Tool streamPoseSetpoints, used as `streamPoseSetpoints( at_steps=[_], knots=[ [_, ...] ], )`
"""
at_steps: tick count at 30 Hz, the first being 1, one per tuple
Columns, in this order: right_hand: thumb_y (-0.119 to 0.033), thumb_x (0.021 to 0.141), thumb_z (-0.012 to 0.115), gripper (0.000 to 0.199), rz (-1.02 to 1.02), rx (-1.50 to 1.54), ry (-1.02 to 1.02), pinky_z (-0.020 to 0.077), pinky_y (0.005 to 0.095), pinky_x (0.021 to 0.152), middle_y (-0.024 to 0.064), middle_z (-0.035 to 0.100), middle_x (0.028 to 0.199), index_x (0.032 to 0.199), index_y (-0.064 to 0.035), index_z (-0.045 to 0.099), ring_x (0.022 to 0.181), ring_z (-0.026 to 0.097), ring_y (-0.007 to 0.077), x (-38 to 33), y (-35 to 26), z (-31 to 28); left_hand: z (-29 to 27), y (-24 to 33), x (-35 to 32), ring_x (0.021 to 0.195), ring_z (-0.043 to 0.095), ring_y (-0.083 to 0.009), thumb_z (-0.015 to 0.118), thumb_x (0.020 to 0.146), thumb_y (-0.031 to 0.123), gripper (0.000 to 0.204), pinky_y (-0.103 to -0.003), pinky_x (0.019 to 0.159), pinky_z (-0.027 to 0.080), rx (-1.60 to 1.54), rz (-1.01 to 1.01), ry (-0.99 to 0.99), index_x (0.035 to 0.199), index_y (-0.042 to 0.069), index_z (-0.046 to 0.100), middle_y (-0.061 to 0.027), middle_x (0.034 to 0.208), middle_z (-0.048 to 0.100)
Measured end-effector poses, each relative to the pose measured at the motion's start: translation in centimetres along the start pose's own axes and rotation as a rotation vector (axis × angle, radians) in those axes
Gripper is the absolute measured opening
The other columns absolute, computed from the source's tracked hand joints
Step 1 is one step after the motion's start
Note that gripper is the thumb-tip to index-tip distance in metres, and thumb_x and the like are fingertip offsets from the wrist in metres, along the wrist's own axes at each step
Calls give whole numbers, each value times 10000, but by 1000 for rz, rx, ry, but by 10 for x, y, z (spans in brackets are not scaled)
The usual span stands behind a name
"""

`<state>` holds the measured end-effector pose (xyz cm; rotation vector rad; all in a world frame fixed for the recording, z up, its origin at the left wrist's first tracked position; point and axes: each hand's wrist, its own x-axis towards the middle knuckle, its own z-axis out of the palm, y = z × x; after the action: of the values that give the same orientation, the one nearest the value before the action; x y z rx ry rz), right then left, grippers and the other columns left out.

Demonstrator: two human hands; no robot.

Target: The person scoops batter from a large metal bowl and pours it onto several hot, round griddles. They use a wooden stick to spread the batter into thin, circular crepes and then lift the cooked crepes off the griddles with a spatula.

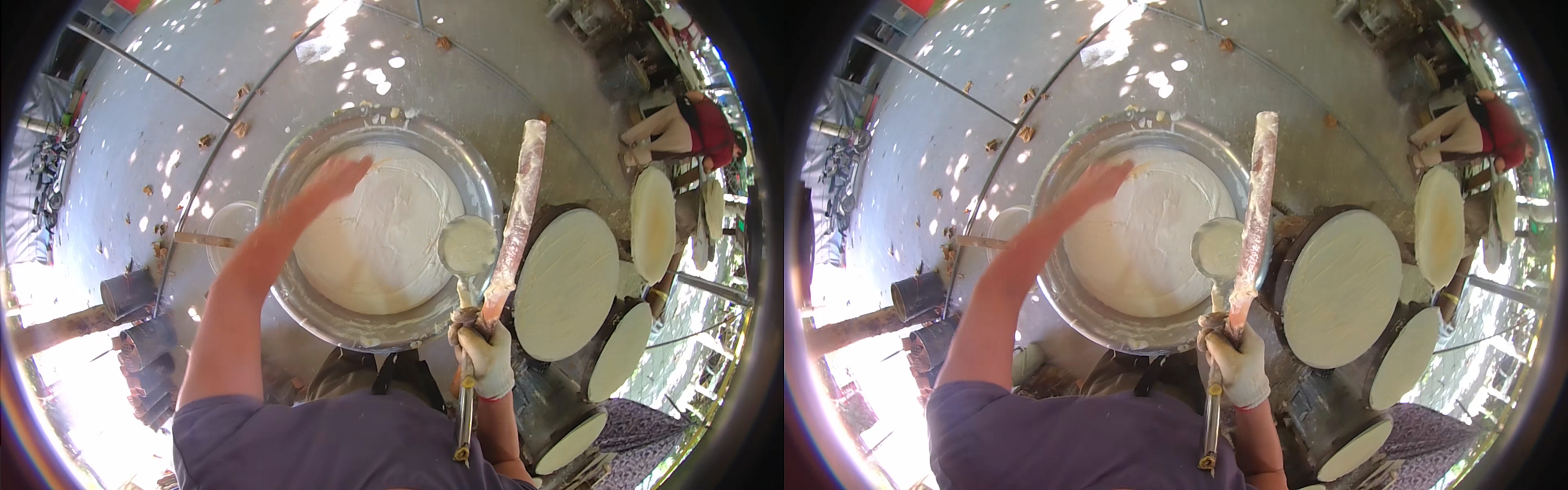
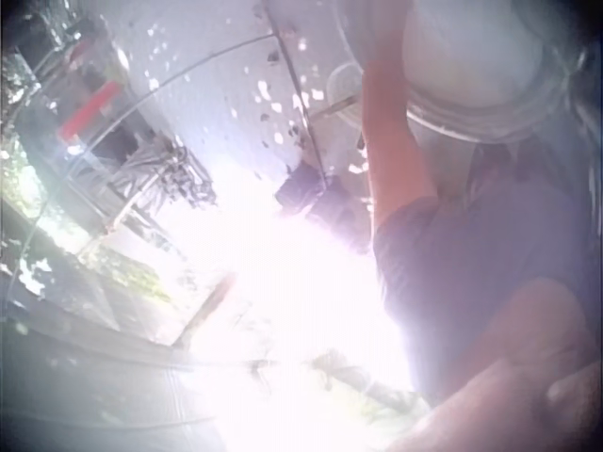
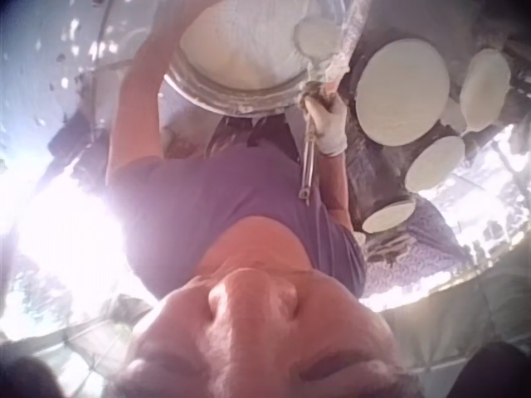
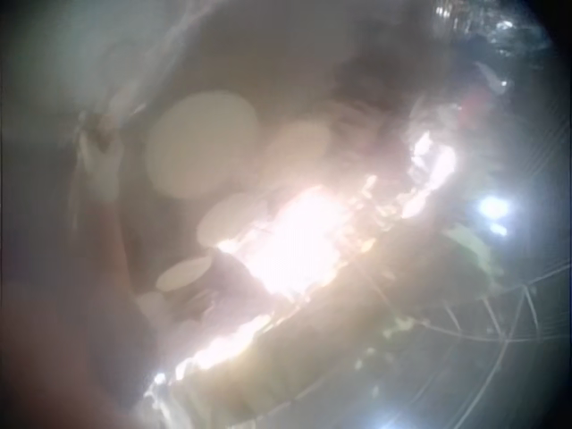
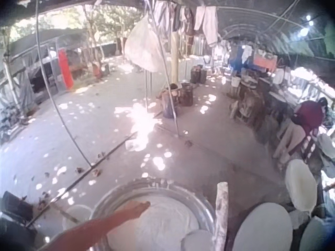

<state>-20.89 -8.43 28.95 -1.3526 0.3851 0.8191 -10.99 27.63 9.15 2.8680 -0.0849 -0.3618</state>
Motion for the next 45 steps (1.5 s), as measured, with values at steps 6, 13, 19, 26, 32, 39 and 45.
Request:
streamPoseSetpoints(
  at_steps=[6,13,19,26,32,39,45],
  knots=[
    [26,829,492,216,15,50,107,355,186,512,63,579,740,1039,21,545,590,470,63,16,27,-8,-9,-57,97,771,660,-316,516,838,139,198,-452,622,522,379,110,-83,1023,98,571,-134,857,660],
    [20,828,502,224,77,83,61,364,189,513,64,585,745,1045,30,557,579,472,59,3,17,-6,73,-135,-89,884,651,-324,555,773,86,175,-439,709,538,198,-179,-142,901,62,672,-186,904,662],
    [24,821,505,224,19,52,-28,368,191,515,63,589,748,1037,31,565,581,476,60,-17,0,-26,120,-24,-207,785,678,-319,694,707,318,381,-397,649,557,278,-321,-748,952,27,678,-199,859,672],
    [28,830,499,207,-22,29,47,351,186,498,50,583,743,1025,16,564,578,465,52,-35,-5,-64,134,159,-184,808,658,-176,698,788,311,377,-304,721,547,-1173,-786,-638,1047,41,648,-115,924,674],
    [39,812,486,231,33,-11,145,341,175,487,52,584,734,1028,15,564,564,462,50,-44,-5,-90,173,285,-68,813,652,-174,546,938,278,253,-292,719,548,-2075,-988,-564,1057,68,622,-83,988,665],
    [50,802,477,236,51,-131,149,336,182,480,53,576,735,1015,3,568,575,460,53,-43,-18,-86,196,266,62,772,616,-180,569,899,226,169,-315,585,496,-2471,-963,-13,1017,107,592,-52,923,628],
    [57,803,467,233,-56,-87,94,334,188,475,61,570,742,1000,-10,572,588,467,67,-58,-41,-97,14,187,39,576,513,-125,567,903,192,175,-219,459,419,-2540,-423,377,967,31,546,-52,762,551]
  ],
)
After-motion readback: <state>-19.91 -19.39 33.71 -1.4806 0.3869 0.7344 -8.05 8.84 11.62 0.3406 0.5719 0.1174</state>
